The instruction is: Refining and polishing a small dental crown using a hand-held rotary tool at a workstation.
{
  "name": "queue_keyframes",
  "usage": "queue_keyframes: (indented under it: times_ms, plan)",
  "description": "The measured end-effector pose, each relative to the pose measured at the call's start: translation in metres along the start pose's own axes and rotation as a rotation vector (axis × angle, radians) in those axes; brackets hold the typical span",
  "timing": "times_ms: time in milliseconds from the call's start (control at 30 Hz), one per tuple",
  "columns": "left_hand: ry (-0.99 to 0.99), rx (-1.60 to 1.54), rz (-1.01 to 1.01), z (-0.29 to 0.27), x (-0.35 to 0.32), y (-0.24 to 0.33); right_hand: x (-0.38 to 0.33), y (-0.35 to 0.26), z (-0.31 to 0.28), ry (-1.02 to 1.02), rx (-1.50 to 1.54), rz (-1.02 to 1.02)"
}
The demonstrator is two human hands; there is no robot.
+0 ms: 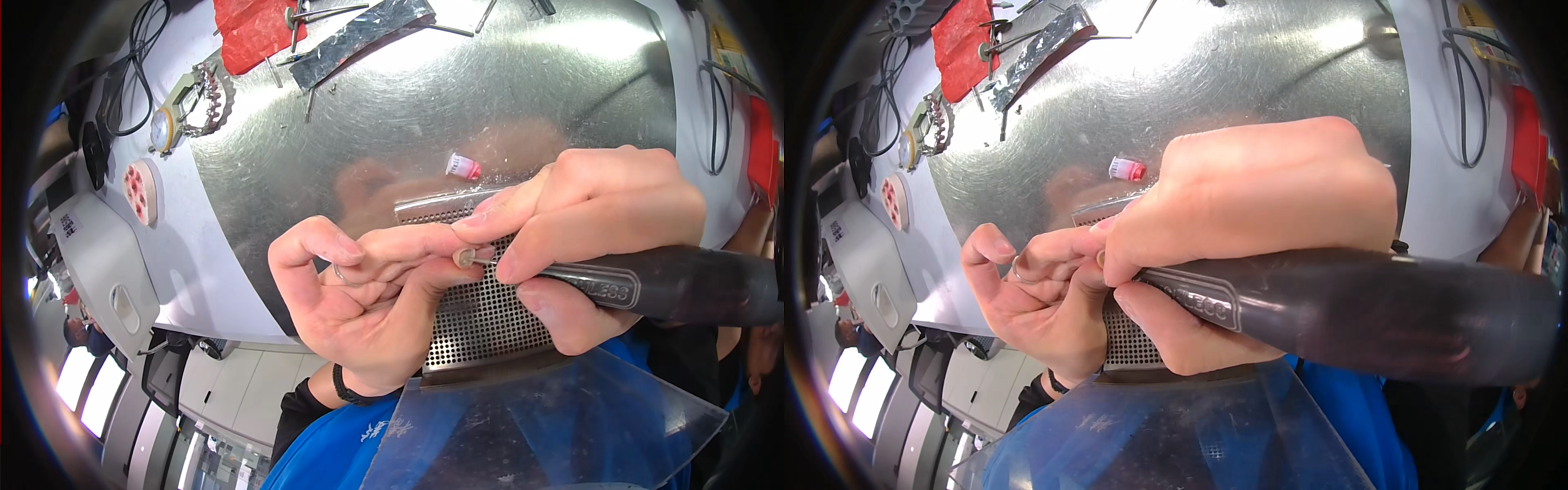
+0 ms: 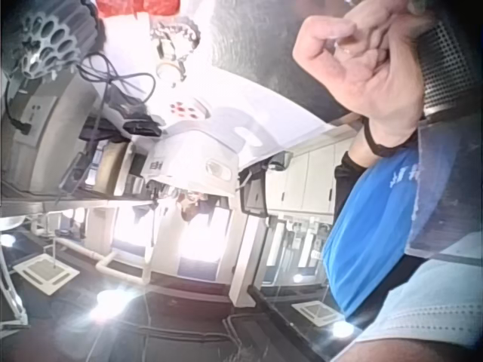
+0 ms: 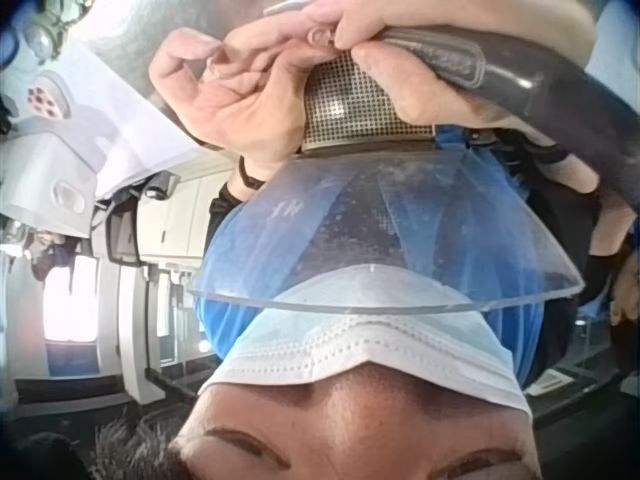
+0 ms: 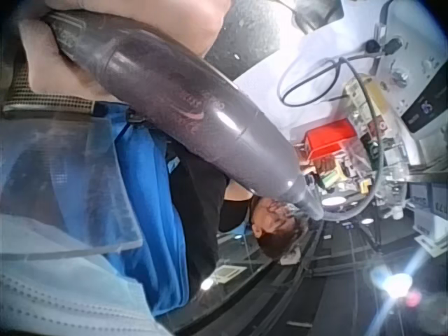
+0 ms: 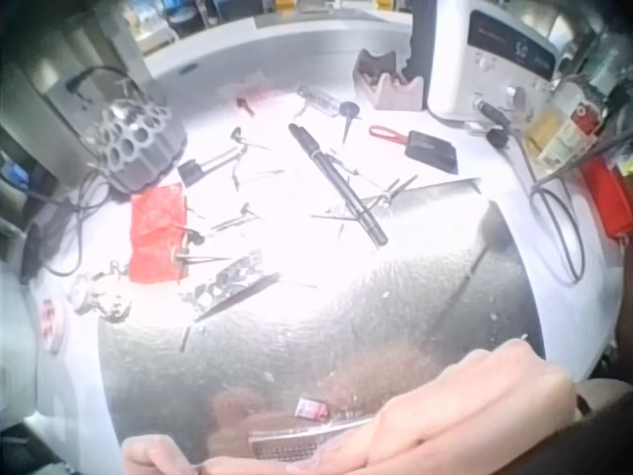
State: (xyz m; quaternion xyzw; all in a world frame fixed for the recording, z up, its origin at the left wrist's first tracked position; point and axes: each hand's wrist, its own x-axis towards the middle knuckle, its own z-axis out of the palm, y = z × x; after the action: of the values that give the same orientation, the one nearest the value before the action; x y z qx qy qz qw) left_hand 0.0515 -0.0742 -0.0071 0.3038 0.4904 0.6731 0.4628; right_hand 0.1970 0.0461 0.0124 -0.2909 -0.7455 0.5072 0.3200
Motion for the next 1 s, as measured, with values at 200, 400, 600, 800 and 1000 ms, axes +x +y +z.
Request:
queue_keyframes:
  times_ms: [200, 400, 600, 800, 1000]
  plan:
    - [0.000, 0.003, 0.013, 0.000, 0.000, -0.001, 0.009, -0.007, -0.007, -0.186, -0.168, -0.033]
    - [0.040, -0.006, 0.012, 0.000, -0.001, -0.002, 0.002, 0.003, 0.002, -0.049, -0.011, -0.038]
    - [0.091, -0.060, -0.009, 0.006, -0.001, 0.000, 0.006, -0.002, -0.025, -0.311, 0.043, -0.017]
    - [0.104, -0.022, -0.031, 0.008, 0.000, 0.003, 0.008, -0.003, -0.023, -0.266, 0.081, -0.035]
    - [0.103, -0.040, -0.031, 0.011, 0.000, 0.002, 0.002, -0.004, -0.006, -0.107, -0.121, 0.033]
